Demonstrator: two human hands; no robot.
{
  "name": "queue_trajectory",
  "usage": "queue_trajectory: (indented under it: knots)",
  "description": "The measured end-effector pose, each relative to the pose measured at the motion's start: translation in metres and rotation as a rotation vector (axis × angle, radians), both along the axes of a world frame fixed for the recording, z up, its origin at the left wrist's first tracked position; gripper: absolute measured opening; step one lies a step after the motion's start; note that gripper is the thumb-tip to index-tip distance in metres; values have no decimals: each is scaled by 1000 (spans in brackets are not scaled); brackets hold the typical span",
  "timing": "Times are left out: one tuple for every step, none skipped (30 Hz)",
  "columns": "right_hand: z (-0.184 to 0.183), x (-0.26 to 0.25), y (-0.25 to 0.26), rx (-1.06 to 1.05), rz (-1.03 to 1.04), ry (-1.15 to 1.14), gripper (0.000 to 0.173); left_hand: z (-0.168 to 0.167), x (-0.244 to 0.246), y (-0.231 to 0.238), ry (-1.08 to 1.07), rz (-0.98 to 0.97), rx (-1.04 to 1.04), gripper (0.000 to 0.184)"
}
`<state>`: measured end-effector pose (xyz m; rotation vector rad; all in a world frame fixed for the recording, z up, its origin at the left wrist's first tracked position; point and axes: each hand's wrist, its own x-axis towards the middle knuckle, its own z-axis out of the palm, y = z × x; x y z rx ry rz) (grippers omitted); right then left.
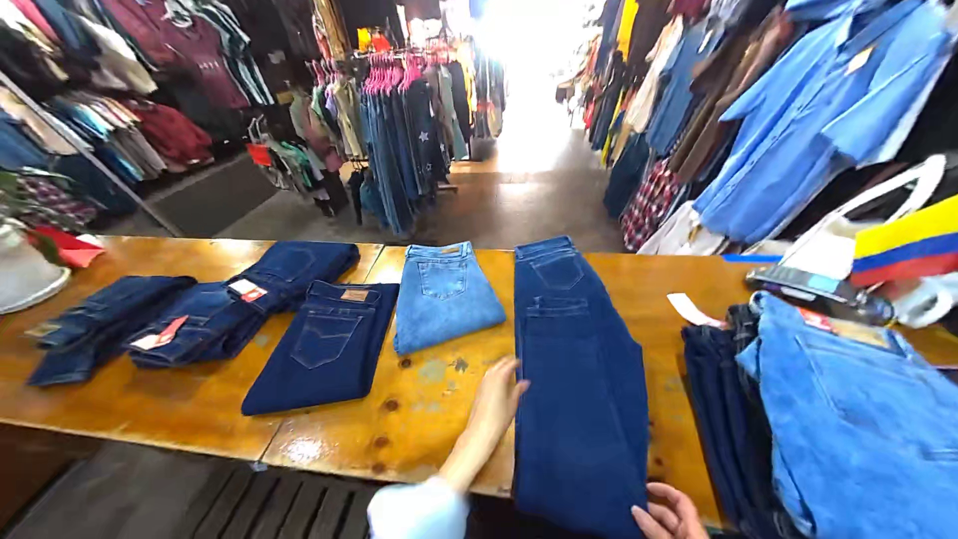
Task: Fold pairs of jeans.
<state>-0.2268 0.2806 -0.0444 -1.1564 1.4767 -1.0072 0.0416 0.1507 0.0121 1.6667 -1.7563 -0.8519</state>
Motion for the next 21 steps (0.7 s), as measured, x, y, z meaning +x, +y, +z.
queue_trajectory:
  knots:
    - [1,2,2,11,-32,-13,52,-6,-9,-32,-31,-41,-54,43]
    - [1,5,4,21,-69,-16,51,-16,-18,-64,-66,-85,-119,45]
    - [1,7,6,25,-98,-13,51,-26,-24,-96,-111,-125,-164,49]
    - [0,9,9,32,-121,-16,51,-35,-28,-125,-176,-159,-167,55]
    - [-1,10,10,44,-135,-28,52,-40,-29,-149,-256,-191,-148,59]
    - [0,10,9,63,-143,-45,50,-41,-27,-167,-330,-231,-117,60]
    - [0,11,8,83,-147,-69,47,-38,-25,-176,-390,-286,-113,58]
    - [-1,11,7,98,-151,-100,43,-27,-27,-177,-433,-347,-146,53]
    - [-1,11,6,104,-158,-128,41,4,-40,-167,-513,-406,-112,49]
    - [-2,10,6,83,-174,-140,40,60,-67,-154,-669,-431,188,51]
    - [-3,10,4,46,-207,-137,41,92,-86,-153,-730,-385,321,51]
    - [-5,13,4,15,-248,-110,42,98,-93,-161,-747,-337,339,49]
    - [-4,18,8,18,-287,-53,44,77,-80,-181,-730,-379,267,45]
    - [-1,22,13,57,-313,8,46,31,-55,-208,-612,-452,83,39]
    - [2,23,16,107,-329,53,46,-7,-39,-233,-509,-492,13,36]
    - [2,23,16,155,-336,65,46,-25,-34,-249,-468,-504,32,36]
    - [1,20,17,204,-326,41,45,-27,-34,-257,-466,-501,74,35]
    - [-4,18,20,236,-311,-7,44,-22,-35,-257,-486,-496,113,33]
    - [-10,17,24,257,-299,-64,41,-16,-34,-254,-492,-487,125,32]
    - [-14,15,27,264,-296,-120,39,-12,-33,-250,-490,-470,96,31]
    - [-14,17,29,260,-304,-152,39,-9,-34,-243,-487,-455,25,32]
